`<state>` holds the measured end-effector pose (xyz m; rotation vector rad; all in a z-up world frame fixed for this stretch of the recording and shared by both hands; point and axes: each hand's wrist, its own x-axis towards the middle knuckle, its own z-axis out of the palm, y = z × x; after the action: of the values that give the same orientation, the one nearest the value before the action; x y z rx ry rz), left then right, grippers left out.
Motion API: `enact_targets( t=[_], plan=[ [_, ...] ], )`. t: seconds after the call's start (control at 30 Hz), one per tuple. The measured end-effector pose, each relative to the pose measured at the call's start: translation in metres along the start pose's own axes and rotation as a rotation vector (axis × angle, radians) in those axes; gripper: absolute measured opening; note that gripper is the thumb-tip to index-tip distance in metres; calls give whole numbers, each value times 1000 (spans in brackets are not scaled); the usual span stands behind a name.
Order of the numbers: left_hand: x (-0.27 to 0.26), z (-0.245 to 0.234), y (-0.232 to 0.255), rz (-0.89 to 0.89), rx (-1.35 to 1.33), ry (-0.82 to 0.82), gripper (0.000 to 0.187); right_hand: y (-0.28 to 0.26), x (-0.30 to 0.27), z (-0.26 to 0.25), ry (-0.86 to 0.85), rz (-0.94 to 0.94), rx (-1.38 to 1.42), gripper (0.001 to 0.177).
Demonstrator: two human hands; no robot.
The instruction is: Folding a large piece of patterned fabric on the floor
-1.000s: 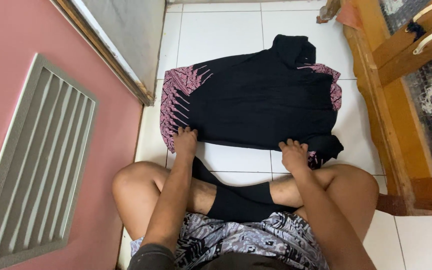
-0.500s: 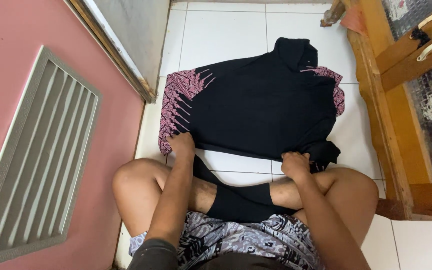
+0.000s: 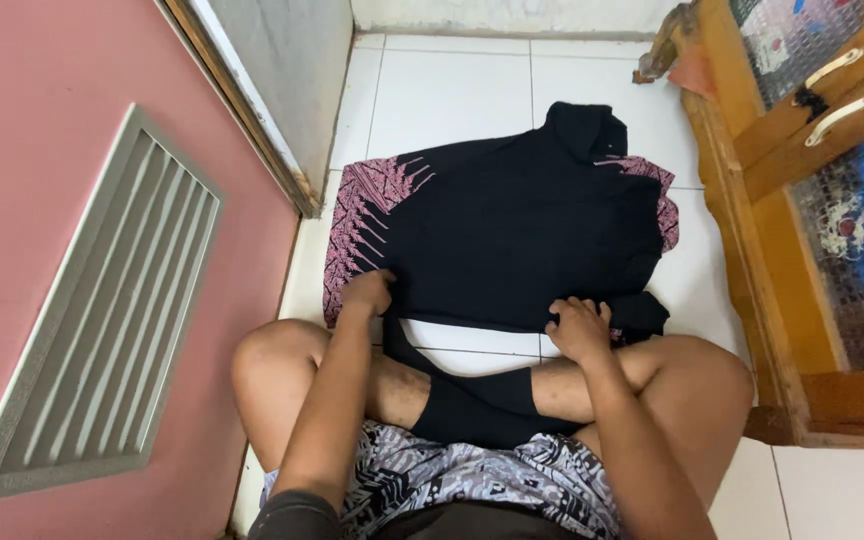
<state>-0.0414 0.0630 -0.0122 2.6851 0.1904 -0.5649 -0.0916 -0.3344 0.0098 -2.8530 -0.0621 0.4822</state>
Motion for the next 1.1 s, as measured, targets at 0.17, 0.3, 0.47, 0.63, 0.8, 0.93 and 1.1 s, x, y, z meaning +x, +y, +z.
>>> enact_targets(
  t=[0.17,0.3,0.47,0.63,0.8,0.93,1.1],
  plan=[
    [-11,-1,17,140,-184,137,54,-4,2,-1,108,-66,77,33],
    [-53,-23,44,239,-333,194,53,-15,6,-2,217,-136,130,28],
    [-95,-39,70,300,-462,239,51,-54,-5,-21,301,-275,206,24],
    [-125,-53,90,379,-519,275,50,-97,-23,-47,355,-307,294,24],
    [-139,-63,97,465,-609,299,52,-131,-46,-76,422,-298,472,21],
    [-117,-52,72,470,-693,381,53,-143,-31,-76,474,-323,482,21],
    [-88,-37,63,418,-686,547,49,-155,18,-42,490,-417,332,21]
  ],
)
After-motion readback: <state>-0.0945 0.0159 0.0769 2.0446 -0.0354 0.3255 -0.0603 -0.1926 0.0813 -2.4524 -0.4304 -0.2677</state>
